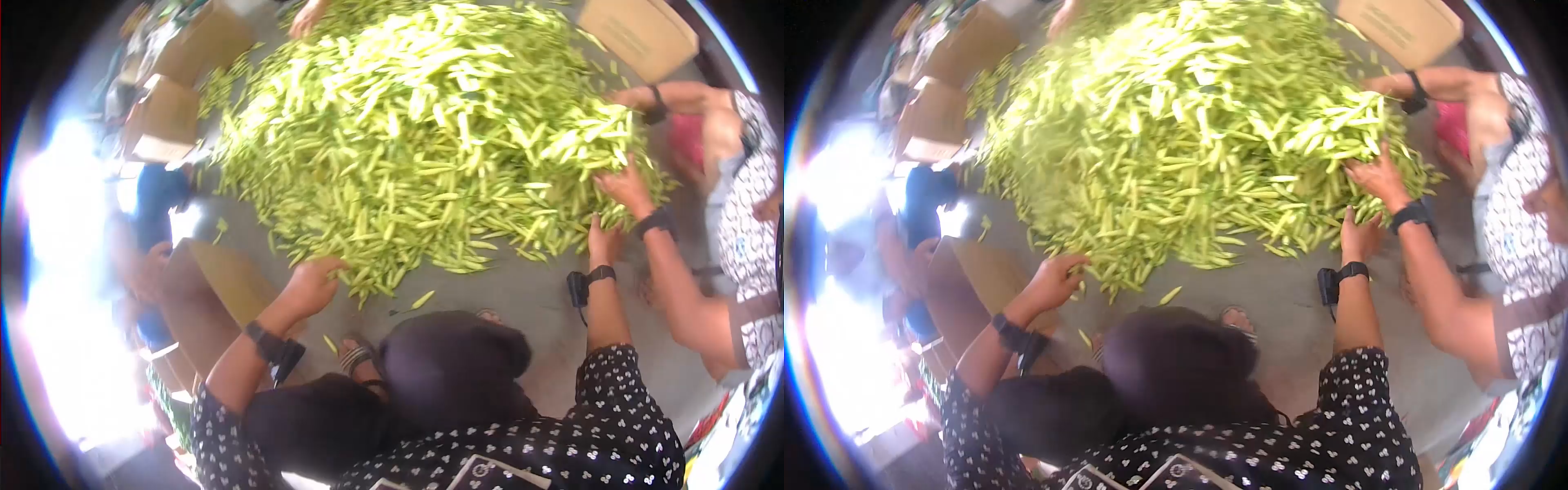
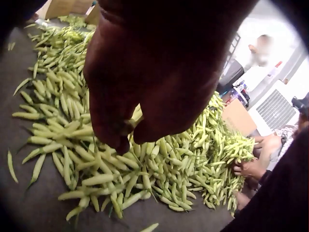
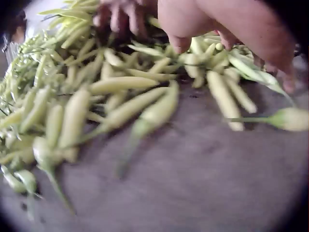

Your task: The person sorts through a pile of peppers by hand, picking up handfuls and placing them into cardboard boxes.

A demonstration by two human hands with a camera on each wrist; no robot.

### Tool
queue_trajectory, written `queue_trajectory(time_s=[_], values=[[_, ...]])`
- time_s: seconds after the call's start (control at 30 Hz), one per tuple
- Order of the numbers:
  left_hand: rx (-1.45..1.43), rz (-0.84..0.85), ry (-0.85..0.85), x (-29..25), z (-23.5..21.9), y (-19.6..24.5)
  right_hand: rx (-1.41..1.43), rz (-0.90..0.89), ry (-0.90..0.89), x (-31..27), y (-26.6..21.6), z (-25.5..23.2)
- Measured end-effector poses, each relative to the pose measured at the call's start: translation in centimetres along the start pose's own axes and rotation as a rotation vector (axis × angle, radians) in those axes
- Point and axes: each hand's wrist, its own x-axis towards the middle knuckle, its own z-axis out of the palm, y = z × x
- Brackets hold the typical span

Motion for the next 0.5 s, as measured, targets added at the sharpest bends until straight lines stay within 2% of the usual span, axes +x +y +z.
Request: queue_trajectory(time_s=[0.03, 0.07, 0.1, 0.13, 0.23, 0.3, 0.33, 0.37, 0.4, 0.43, 0.47, 0.5], values=[[0.007, 0.038, 0.001, 0.0, 0.2, -0.3, 0.004, -0.032, -0.038, -1.5, -1.3, 1.0], [0.015, 0.067, 0.005, 0.0, 0.4, -0.5, 0.034, -0.168, 0.022, -3.3, -2.4, 2.3], [-0.014, -0.007, 0.009, 0.0, 0.6, -0.8, 0.079, -0.312, 0.079, -5.3, -3.8, 3.6], [-0.049, -0.078, 0.014, 0.0, 0.9, -1.2, 0.279, -0.382, 0.024, -7.5, -4.7, 4.1], [-0.057, -0.164, 0.099, 0.0, 1.7, -3.6, 0.333, -0.539, -0.065, -13.1, -7.4, 3.7], [-0.075, -0.274, 0.234, 1.1, 2.3, -5.4, 0.308, -0.530, -0.024, -14.6, -8.5, 3.5], [-0.106, -0.298, 0.297, 1.8, 3.1, -7.8, 0.428, -0.549, -0.146, -14.9, -9.1, 2.7], [-0.120, -0.293, 0.298, 1.8, 2.8, -8.3, 0.542, -0.563, -0.270, -15.3, -9.5, 1.9], [-0.099, -0.329, 0.335, 1.8, 2.5, -8.7, 0.541, -0.557, -0.277, -15.6, -10.3, 1.6], [-0.075, -0.365, 0.372, 1.9, 2.0, -9.1, 0.533, -0.562, -0.268, -14.7, -10.4, 2.2], [-0.061, -0.378, 0.359, 2.0, 2.8, -11.5, 0.502, -0.492, -0.176, -13.4, -10.2, 3.3], [-0.068, -0.370, 0.359, 2.0, 3.1, -12.1, 0.474, -0.421, -0.083, -12.7, -10.4, 3.8]])
